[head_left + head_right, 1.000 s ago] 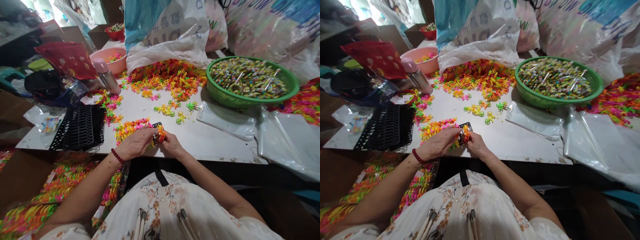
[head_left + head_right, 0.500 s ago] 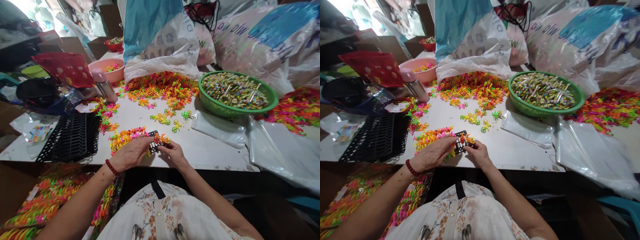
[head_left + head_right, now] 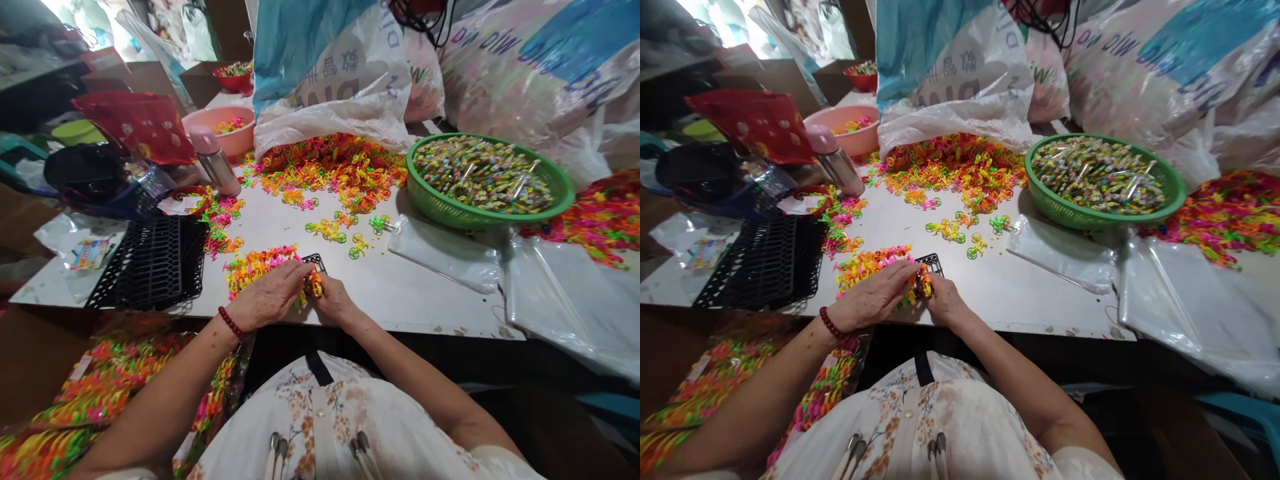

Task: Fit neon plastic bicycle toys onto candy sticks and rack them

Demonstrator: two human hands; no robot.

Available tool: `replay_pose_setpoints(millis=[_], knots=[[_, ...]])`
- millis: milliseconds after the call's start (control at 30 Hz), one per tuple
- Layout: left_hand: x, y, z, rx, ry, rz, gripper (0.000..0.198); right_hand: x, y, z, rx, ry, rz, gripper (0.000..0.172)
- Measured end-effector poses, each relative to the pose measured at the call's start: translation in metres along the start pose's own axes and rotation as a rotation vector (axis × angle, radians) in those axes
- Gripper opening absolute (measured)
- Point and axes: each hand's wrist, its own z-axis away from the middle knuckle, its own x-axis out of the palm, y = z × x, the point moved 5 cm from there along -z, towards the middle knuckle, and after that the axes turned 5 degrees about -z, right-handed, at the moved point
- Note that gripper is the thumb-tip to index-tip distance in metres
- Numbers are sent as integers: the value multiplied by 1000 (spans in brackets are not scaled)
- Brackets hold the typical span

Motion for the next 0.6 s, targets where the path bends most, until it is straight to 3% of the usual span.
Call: replay_pose_setpoints(millis=[233, 433, 600], knots=[[2, 0, 4, -12, 1, -121, 50, 4, -2, 5, -20, -104, 233, 20], [7, 4, 2, 168, 84, -327, 58, 16, 3, 2, -126, -236, 439, 33], [14, 1, -1, 194, 109, -371, 58, 21, 5, -5, -64, -269, 459, 22]])
